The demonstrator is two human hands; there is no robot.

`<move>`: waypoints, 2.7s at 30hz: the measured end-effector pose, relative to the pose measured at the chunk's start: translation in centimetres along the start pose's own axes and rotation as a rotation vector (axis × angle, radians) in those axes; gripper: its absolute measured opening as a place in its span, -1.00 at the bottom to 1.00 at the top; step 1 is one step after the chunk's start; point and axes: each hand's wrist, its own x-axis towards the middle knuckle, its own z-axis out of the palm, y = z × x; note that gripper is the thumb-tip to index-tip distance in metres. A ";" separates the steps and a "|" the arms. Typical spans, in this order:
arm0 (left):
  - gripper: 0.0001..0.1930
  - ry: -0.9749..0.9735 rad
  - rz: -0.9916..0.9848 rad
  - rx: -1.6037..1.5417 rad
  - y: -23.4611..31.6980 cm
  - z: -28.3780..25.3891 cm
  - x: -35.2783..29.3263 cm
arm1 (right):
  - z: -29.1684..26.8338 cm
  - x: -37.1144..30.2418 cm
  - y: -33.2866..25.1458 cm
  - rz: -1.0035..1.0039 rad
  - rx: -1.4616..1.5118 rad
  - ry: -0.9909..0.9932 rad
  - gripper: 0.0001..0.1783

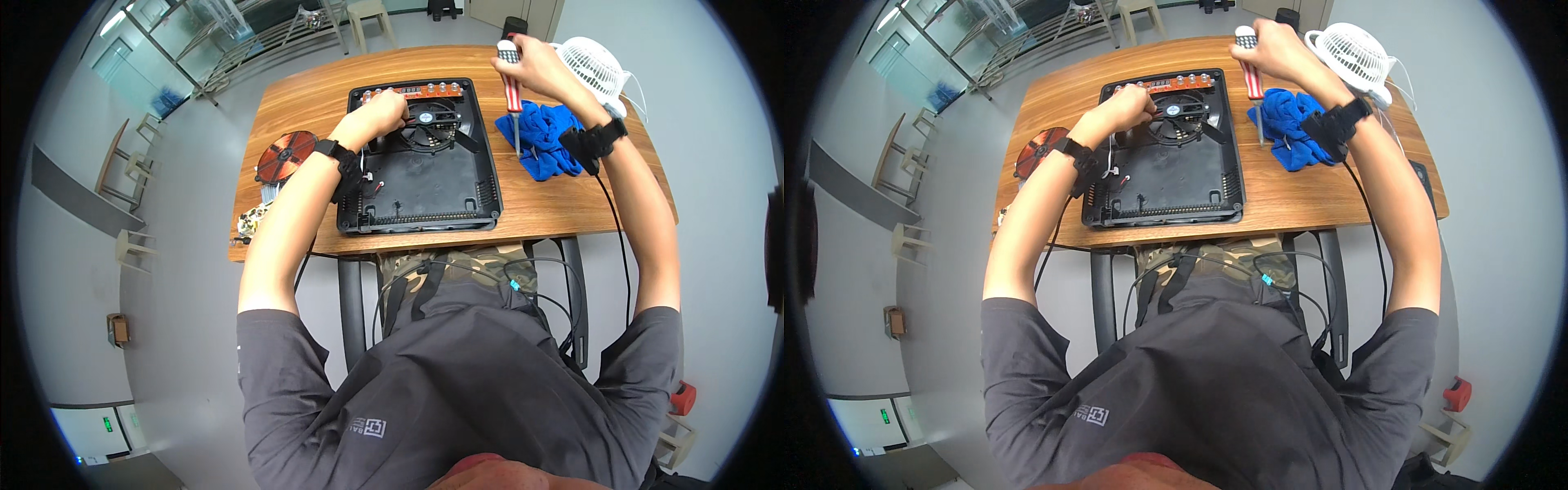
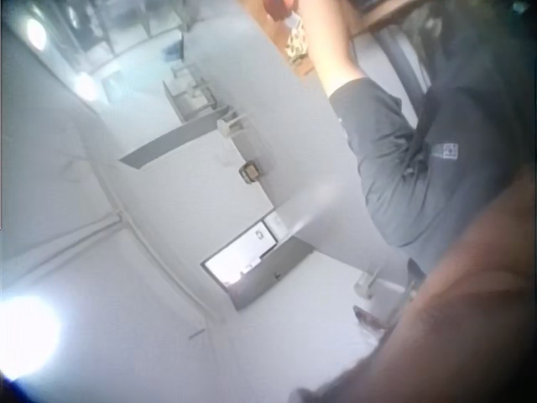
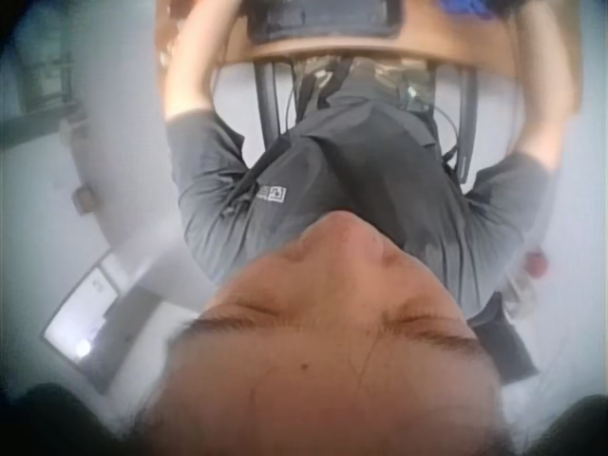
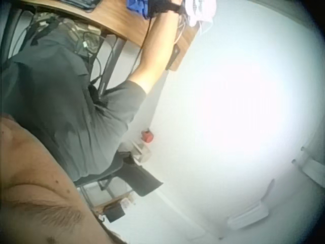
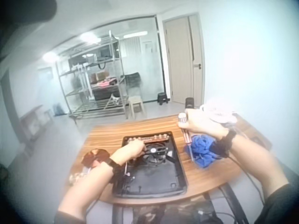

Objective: The person disassembles a small electronic device on a wooden table. They use a screwdriver to remove screws, detach wires, and separate internal components including a copper-colored disc and circuit board.

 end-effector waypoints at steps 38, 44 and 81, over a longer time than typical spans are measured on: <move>-0.77 0.025 -0.068 -0.035 0.1 0.2 -0.5 | 4.6 1.7 -4.7 -0.285 0.096 0.210 -0.55; -0.72 -0.024 -0.089 -0.005 0.4 -0.2 -0.6 | 4.6 1.8 -5.0 -0.281 0.085 0.205 -0.53; -0.73 -0.018 -0.111 0.037 0.4 0.2 -0.3 | 2.7 4.0 -9.1 -0.017 -0.241 -0.083 -0.60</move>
